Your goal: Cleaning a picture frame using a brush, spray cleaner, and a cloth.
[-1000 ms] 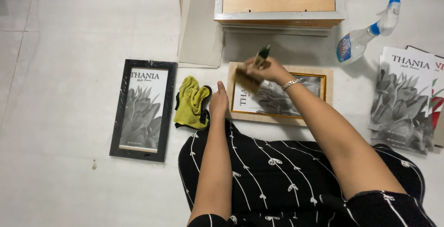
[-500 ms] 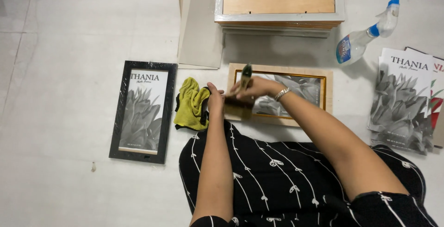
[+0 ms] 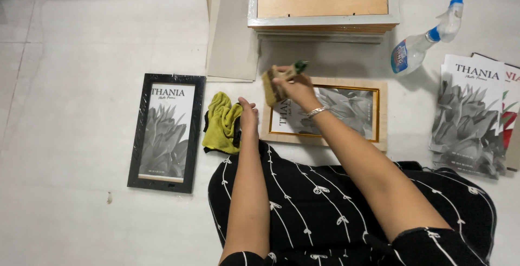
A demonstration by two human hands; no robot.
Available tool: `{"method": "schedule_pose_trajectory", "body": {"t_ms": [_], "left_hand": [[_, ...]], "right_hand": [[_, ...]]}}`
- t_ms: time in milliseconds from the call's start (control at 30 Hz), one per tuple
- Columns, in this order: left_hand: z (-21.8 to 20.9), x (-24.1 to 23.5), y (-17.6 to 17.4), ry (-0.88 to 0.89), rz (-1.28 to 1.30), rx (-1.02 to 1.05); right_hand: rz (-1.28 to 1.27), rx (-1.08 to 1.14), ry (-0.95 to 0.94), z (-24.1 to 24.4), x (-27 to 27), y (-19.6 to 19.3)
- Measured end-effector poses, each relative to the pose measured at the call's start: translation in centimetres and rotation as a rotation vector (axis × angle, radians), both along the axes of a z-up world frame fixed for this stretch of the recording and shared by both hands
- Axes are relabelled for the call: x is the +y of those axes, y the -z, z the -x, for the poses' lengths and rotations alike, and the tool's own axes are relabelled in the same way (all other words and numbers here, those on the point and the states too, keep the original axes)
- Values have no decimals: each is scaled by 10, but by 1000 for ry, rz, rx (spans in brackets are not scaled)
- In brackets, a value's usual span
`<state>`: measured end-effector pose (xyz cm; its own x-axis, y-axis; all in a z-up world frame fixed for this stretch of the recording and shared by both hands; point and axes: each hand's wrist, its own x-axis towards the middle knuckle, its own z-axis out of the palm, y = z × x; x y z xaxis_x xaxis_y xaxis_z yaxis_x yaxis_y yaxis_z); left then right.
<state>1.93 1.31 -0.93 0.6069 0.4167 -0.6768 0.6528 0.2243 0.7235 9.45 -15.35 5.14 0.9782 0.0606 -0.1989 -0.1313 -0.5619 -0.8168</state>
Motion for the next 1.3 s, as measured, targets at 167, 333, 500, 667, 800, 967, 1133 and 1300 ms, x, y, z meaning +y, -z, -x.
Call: {"method": "schedule_pose_trajectory", "body": {"t_ms": [167,333,500,667,800,967,1133,1300], "left_hand": [[-4,-3,5,54,-18,30],[-2,-4,-4,121,-48,52],[-4,-2,7,169,-91,55],[-3,-2,0,203,-117,56],[0,-2,-10,255,-156,64],[-3,-2,-5,223,-120,64],[6,-4,-50,196,-78,48],[-5,6,2,79,-71,-17]], "right_hand": [[48,-36,166,20,-73,-33],[181,-39,326,44,-183,-37],[629,-227,542,54,-298,13],[563,-322,555,79,-243,-13],[644,-329,126,93,-168,-30],[488,-277,-37,87,-60,-28],[-126,-35,-17,84,27,-28],[-82,126,134,82,26,-20]]}}
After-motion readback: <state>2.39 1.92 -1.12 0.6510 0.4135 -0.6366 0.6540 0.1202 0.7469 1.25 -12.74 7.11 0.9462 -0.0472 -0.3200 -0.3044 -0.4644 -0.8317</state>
